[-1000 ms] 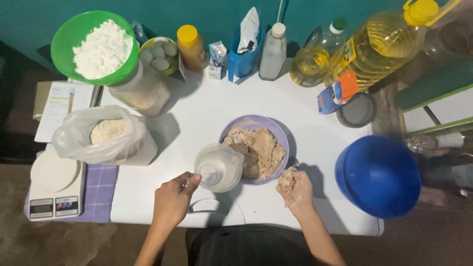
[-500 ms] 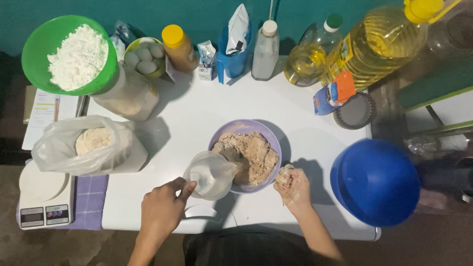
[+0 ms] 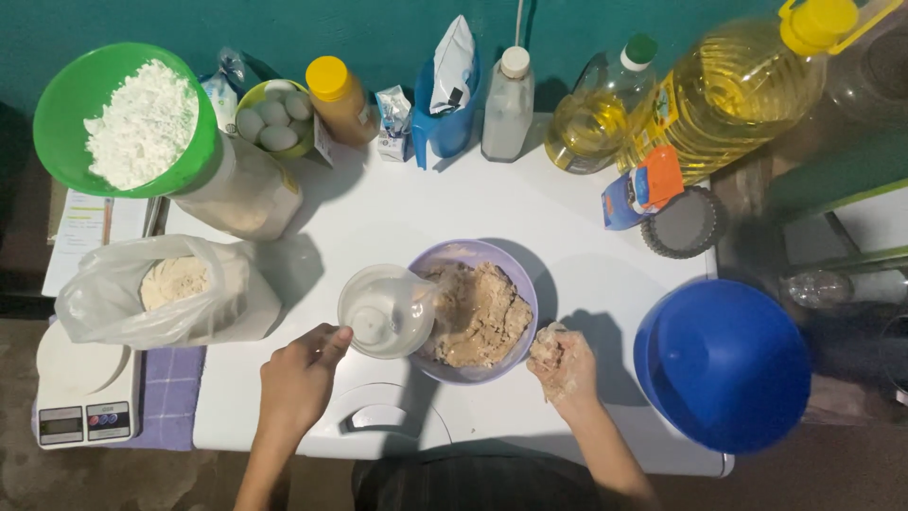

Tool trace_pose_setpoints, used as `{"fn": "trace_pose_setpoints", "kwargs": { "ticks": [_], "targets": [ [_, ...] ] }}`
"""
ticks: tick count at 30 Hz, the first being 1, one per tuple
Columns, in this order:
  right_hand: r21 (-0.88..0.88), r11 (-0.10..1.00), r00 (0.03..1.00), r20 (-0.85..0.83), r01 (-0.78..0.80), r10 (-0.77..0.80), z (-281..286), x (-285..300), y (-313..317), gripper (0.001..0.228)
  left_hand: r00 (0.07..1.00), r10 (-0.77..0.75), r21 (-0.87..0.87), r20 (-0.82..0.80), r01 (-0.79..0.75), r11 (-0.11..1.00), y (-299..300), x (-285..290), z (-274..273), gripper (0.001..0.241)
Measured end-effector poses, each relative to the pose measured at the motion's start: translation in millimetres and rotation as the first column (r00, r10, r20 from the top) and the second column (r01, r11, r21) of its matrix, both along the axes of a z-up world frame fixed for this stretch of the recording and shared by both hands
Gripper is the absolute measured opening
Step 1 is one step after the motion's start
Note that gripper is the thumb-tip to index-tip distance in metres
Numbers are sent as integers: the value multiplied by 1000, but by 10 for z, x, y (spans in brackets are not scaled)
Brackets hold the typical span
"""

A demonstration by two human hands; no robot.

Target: The recorder is kneading dough in a purple bowl on a table with various ingredients.

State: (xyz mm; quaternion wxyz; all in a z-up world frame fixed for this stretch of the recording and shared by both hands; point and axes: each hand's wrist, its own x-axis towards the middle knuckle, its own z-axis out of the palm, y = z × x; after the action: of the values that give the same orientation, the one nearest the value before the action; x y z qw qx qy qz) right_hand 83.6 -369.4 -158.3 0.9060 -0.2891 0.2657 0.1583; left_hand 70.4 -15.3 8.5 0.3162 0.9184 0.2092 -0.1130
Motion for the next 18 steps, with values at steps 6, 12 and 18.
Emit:
{"fn": "trace_pose_setpoints", "kwargs": {
  "ticks": [6, 12, 18],
  "targets": [
    [-814, 575, 804, 290, -77, 519, 93, 180, 161, 32, 975, 216, -496, 45, -166, 852, 293, -185, -640, 48],
    [-895, -446, 322, -418, 13, 849, 1047, 646, 857, 116, 859, 513, -689, 4, -369, 624, 436, -551, -1276, 41],
    [-679, -680, 104, -683, 276, 723, 498, 1095, 1121, 106, 776, 631, -756, 12, -406, 514, 612, -1064, -2413, 41]
  ]
}}
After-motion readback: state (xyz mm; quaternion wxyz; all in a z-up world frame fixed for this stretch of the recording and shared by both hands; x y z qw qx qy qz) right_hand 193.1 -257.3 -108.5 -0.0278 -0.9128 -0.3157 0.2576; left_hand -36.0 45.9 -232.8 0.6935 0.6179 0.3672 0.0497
